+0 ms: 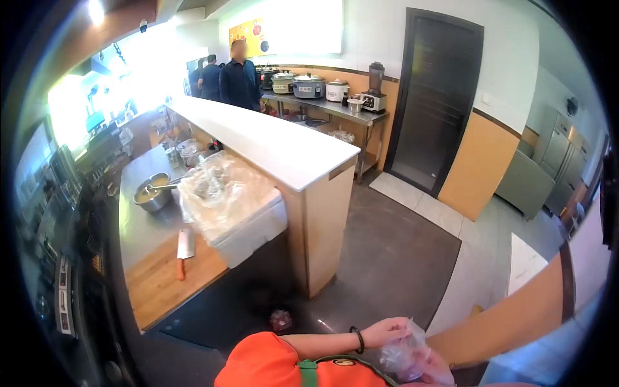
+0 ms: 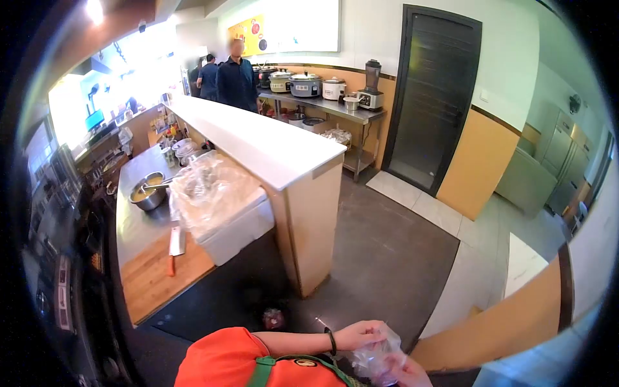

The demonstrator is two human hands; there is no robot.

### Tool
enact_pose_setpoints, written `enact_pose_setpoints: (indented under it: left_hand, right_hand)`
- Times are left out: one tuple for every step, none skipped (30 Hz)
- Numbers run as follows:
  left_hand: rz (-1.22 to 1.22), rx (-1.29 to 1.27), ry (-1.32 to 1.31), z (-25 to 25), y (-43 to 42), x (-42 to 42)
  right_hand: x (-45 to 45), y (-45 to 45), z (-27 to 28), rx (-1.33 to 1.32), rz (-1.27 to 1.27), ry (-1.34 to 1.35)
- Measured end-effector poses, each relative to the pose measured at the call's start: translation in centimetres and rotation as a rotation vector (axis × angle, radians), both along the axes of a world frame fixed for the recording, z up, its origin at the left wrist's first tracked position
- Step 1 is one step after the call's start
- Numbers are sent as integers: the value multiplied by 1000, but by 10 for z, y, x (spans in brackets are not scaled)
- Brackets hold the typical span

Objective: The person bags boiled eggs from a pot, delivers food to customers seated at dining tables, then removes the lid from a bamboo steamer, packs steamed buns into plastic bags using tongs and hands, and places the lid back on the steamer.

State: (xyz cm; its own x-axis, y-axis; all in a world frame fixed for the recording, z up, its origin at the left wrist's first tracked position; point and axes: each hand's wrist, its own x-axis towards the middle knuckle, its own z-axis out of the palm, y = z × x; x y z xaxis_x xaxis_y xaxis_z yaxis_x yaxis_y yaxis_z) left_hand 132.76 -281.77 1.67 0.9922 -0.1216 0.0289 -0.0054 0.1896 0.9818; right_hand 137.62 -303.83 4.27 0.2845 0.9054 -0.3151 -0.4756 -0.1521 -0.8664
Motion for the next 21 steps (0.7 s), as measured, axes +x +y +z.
enact_pose_setpoints:
  left_hand:
    - [-41,-60,-12,-9,4,23]
    - [-36,-57,-4,-15,11,43]
    - [-37,-119,32,-11,17,59]
    - [-43,-178,60,-14,29,82]
    - [-16,-142,56,-36,37,111]
    - [-25,-154,31,-35,50,148]
    - [-40,-225,21,-37,61,177]
    - [-46,-303,27,-37,66,197]
    - [-82,-247,-7,-25,79,219]
    - [-67,-255,3,-17,93,242]
    - [-60,-192,-29,-5,106,260]
    - [-58,-119,-59,-1,120,279]
    - [-46,-152,-20,-6,132,295]
    - [-37,-137,-13,-7,143,310]
    - [0,-138,28,-6,154,327]
    - [40,-145,69,-7,163,345]
    - [49,-156,117,-7,172,360]
    - [63,-158,118,-11,183,380]
    - [119,9,49,-19,193,403]
    - [173,172,-15,-21,199,423]
    - [202,-32,140,-15,208,446]
  right_hand:
    - [28,-2,-15,-95,-1,-30]
    - [58,3,-28,-92,4,-21]
    - [88,12,-45,-84,61,18]
    - [118,26,-66,-72,111,50]
    - [144,31,-86,-80,97,49]
    - [175,43,-87,64,48,85]
    - [203,50,-89,200,8,135]
    - [224,51,-87,174,14,146]
    - [239,65,-70,203,-147,175]
    - [258,86,-55,247,-305,196]
    - [271,105,-31,221,-350,145]
    - [292,124,-25,231,-347,162]
    - [312,140,-28,223,-361,180]
    - [333,155,-30,211,-371,193]
    - [357,167,-35,253,-348,208]
    - [379,182,-42,256,-335,210]
    - [397,196,-46,277,-350,250]
    - [419,209,-50,295,-365,293]
    - [452,221,-63,290,-353,296]
    - [483,234,-67,357,-212,430]
    - [511,241,-70,418,-74,565]
